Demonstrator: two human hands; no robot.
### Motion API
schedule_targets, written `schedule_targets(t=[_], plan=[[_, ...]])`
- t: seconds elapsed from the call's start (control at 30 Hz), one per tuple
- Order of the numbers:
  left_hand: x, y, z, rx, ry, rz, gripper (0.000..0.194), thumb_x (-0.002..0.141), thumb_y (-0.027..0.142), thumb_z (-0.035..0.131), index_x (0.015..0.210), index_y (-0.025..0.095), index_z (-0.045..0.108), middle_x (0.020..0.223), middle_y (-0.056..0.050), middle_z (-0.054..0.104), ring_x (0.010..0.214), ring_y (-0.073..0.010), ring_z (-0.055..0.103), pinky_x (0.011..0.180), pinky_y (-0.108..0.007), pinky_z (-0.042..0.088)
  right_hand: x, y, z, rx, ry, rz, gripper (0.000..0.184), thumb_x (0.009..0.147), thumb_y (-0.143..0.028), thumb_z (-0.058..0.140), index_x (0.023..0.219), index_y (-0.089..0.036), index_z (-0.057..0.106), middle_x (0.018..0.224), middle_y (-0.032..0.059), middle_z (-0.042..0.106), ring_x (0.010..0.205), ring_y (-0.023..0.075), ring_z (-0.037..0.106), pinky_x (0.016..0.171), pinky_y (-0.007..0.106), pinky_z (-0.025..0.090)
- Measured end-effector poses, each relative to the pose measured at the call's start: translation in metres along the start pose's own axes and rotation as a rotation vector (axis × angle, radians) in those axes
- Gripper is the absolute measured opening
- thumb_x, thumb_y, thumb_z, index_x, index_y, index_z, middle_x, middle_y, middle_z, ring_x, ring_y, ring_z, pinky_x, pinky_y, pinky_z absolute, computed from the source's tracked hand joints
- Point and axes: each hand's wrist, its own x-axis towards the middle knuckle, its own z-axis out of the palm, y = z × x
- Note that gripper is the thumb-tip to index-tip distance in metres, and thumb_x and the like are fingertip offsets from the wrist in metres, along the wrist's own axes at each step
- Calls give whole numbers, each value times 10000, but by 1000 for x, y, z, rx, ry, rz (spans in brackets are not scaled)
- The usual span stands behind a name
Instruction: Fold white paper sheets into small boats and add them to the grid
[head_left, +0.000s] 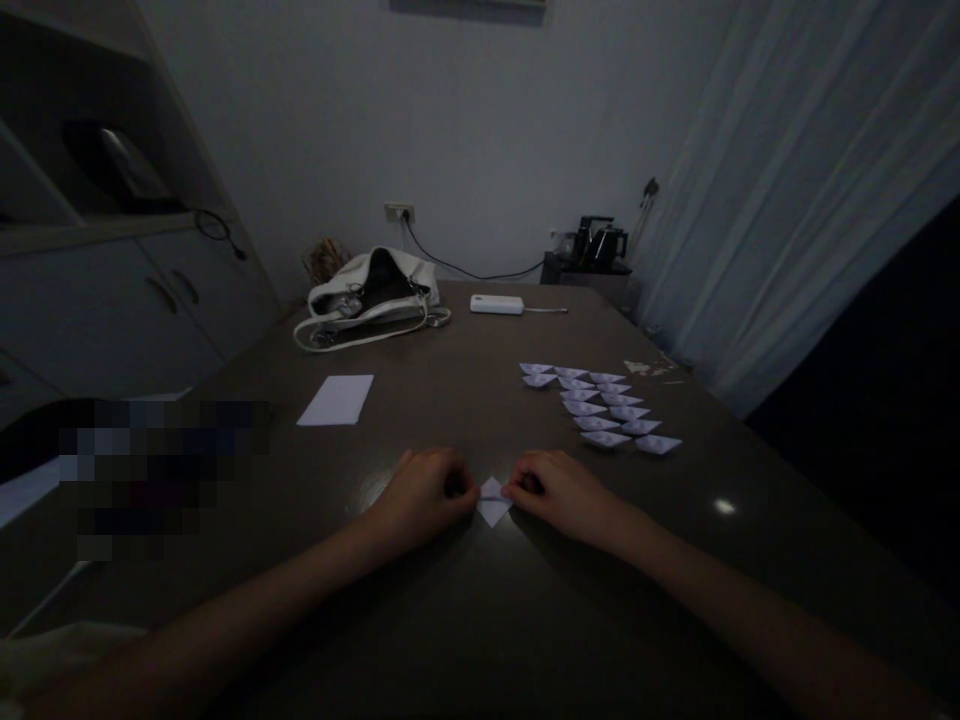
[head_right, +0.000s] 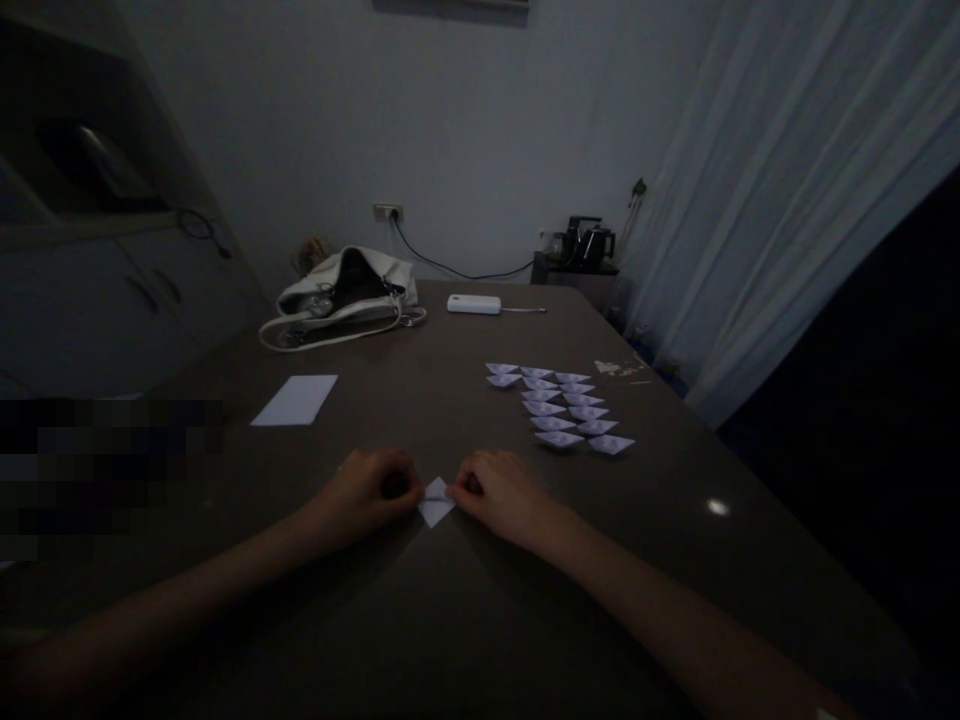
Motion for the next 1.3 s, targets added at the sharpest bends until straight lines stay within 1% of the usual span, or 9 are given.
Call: schedule_targets(t=[0.27,0.37,0.43,0.53,0.6,0.8,0.97,1.1,1.3], plan=[[1,-4,2,-3,-3,29,141,789,289,570,770,157,616,806,-40,623,781,-200,566,666,-290,386,-1,-1,2,-47,40,5,161,809,-296,639,736,-152,638,695,23,610,621,118,508,560,237,293],[1,-4,2,-23,-1,50,110,788,263,572,783,159,607,802,-32,610,776,-192,553,657,-281,370,-1,-1,2,-40,39,-3,133,810,-274,637,758,-153,620,713,16,601,639,117,502,572,235,293],[0,-4,2,-39,10,105,81,790,214,566,839,172,615,806,-18,595,782,-182,545,675,-282,357,-1,-1,1,-21,36,-11,101,803,-252,641,792,-156,610,726,9,595,646,113,500,573,231,288],[-1,-2,0,-2,27,218,194,788,142,562,939,231,643,842,-6,571,830,-183,538,729,-305,328,-2,-1,1,6,34,-26,86,800,-235,642,833,-165,603,732,-2,587,649,110,497,570,227,280],[-3,-1,-2,65,21,259,223,790,141,573,946,270,669,863,-10,561,862,-198,533,751,-325,306,-2,0,1,16,32,-34,81,803,-235,641,834,-170,603,729,-5,584,649,110,496,563,226,274],[-7,4,-11,145,-33,242,208,793,169,600,922,295,705,868,-20,577,884,-218,532,767,-341,295,-1,0,1,46,11,-10,73,802,-233,653,795,-174,610,675,-21,571,606,98,480,536,218,264],[-6,3,-11,132,-63,210,199,810,190,577,917,292,709,855,-18,595,892,-222,543,780,-347,305,1,1,0,108,-3,-3,53,796,-208,655,781,-170,621,662,-25,577,594,92,493,532,210,281],[-5,-1,-8,106,-67,208,209,807,212,572,933,303,711,837,-13,588,878,-217,548,800,-363,314,1,7,-4,216,-60,-39,12,786,-160,643,797,-158,644,674,-16,585,610,92,511,544,203,321],[-5,-3,-9,44,-85,194,221,825,229,542,949,294,714,830,-17,590,850,-206,556,835,-389,334,3,14,-11,319,-126,-18,67,757,-148,642,817,-153,671,633,-18,574,567,91,479,510,199,327]])
